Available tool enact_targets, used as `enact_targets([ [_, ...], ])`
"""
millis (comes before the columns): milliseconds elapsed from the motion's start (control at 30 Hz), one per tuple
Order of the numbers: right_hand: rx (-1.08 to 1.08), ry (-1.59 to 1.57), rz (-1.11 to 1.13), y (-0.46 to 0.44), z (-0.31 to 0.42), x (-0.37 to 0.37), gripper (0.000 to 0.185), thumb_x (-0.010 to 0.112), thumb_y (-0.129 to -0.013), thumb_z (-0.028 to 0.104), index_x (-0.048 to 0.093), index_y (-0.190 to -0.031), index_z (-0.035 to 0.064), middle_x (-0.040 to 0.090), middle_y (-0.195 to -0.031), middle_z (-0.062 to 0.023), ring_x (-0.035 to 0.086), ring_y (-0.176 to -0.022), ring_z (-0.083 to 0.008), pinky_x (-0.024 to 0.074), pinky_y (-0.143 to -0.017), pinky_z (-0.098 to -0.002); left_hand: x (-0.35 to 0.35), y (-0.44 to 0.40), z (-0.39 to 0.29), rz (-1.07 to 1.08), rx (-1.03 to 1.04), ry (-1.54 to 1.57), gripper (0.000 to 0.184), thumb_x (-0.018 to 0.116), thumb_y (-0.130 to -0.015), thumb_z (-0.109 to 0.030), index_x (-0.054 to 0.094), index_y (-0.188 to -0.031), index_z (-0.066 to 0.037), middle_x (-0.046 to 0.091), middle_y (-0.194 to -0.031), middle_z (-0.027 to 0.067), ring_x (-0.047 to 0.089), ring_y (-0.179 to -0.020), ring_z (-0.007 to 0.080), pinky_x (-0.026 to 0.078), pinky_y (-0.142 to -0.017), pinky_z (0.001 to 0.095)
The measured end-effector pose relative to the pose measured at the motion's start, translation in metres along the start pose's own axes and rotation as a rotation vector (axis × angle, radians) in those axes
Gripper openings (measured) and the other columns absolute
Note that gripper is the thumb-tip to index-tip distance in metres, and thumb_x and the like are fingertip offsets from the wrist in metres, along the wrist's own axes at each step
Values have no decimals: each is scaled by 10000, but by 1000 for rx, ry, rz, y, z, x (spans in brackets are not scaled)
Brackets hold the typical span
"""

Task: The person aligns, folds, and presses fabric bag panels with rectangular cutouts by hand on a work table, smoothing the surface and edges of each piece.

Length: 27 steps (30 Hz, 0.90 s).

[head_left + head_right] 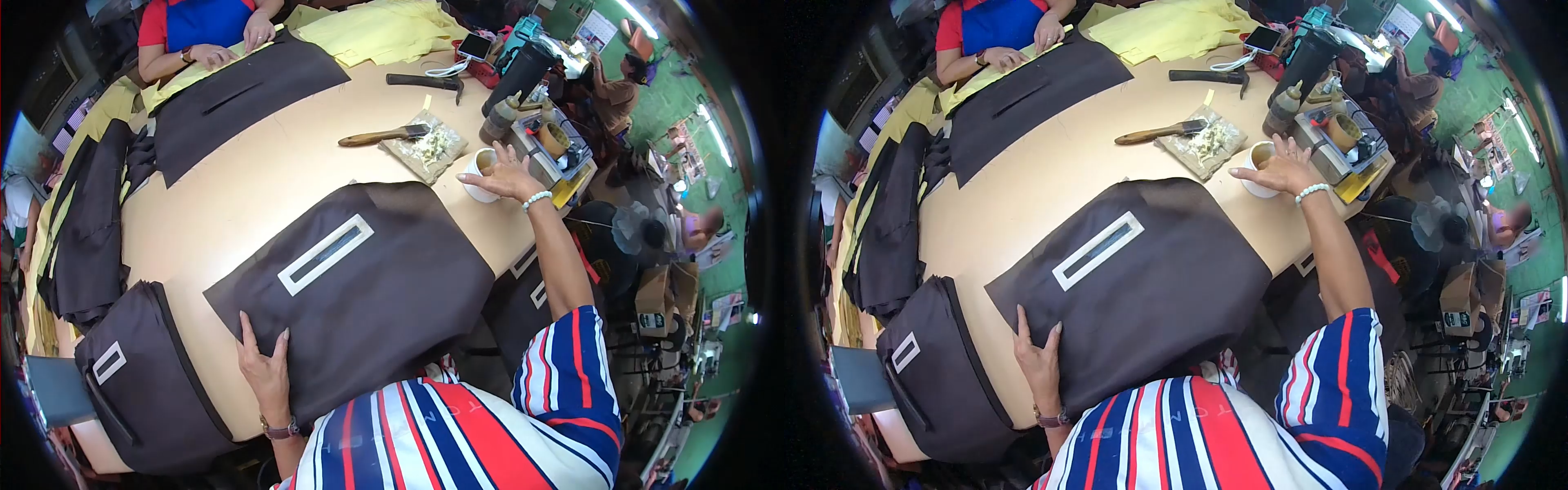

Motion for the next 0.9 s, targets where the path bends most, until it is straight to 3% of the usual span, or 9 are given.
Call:
enact_targets([
  [233,-55,-207,-135,-2,-24,-33,713,315,-838,683,661,-1057,100,318,-1418,-161,179,-1349,-359,9,-1054,-615,4,1,8,-95,137,-53,682,732,-735,-136,420,-1323,10,555,-1068,264,545,-970,346,413,-851,358],
  [400,-317,-810,-483,37,-32,-108,641,285,-930,552,620,-867,9,637,-875,-122,525,-976,-211,334,-938,-362,4,0,8,-14,10,-3,684,736,-733,-121,417,-1322,19,570,-1043,254,558,-933,311,425,-822,345],
  [533,-455,-877,-627,88,24,-134,668,302,-939,531,591,-991,-69,624,-884,-114,569,-906,-210,382,-903,-328,6,-1,10,-72,108,56,676,739,-731,-107,424,-1313,30,575,-1035,246,567,-863,276,435,-779,324],
  [567,-617,-861,-660,103,50,-135,611,344,-946,476,583,-1063,-75,622,-973,-110,552,-966,-198,371,-928,-314,7,-1,15,-26,26,15,671,742,-729,-107,430,-1306,35,572,-1043,255,568,-846,278,437,-771,315],
  [633,-854,-932,-508,119,93,-112,353,453,-908,241,616,-1068,-28,544,-1202,-117,502,-1070,-201,363,-937,-318,6,-1,13,0,19,58,682,735,-739,-133,411,-1318,24,499,-1152,312,503,-1025,385,410,-868,378],
  [667,-807,-974,-300,124,113,-90,280,488,-851,139,641,-1053,18,489,-1272,-148,481,-1144,-240,373,-947,-335,6,-2,13,14,18,79,688,732,-744,-147,402,-1324,19,462,-1206,341,470,-1115,438,396,-916,410],
  [700,-815,-716,-315,130,136,-73,308,487,-801,63,644,-1066,52,437,-1325,-177,444,-1209,-281,370,-974,-335,5,-2,12,-5,62,38,687,734,-739,-141,403,-1316,33,455,-1209,347,464,-1123,441,396,-918,410],
  [767,-817,-875,-154,125,164,-23,433,415,-738,-37,635,-1096,67,411,-1339,-221,414,-1241,-337,324,-1033,-366,5,-3,14,22,9,72,686,735,-736,-138,407,-1313,34,458,-1200,350,467,-1115,448,399,-915,412],
  [900,-672,-739,-178,101,177,52,529,395,-705,-84,623,-1140,114,341,-1380,-230,320,-1282,-411,258,-1063,-447,4,-3,10,-34,112,32,676,734,-734,-139,414,-1302,43,483,-1157,352,497,-1057,463,417,-884,418],
])
Point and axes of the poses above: each hand's wrist, its own y-axis away from the middle knuckle, its own x-axis out of the palm, z = x × y, the point moved 4 cm from there along -y, towards the middle knuckle
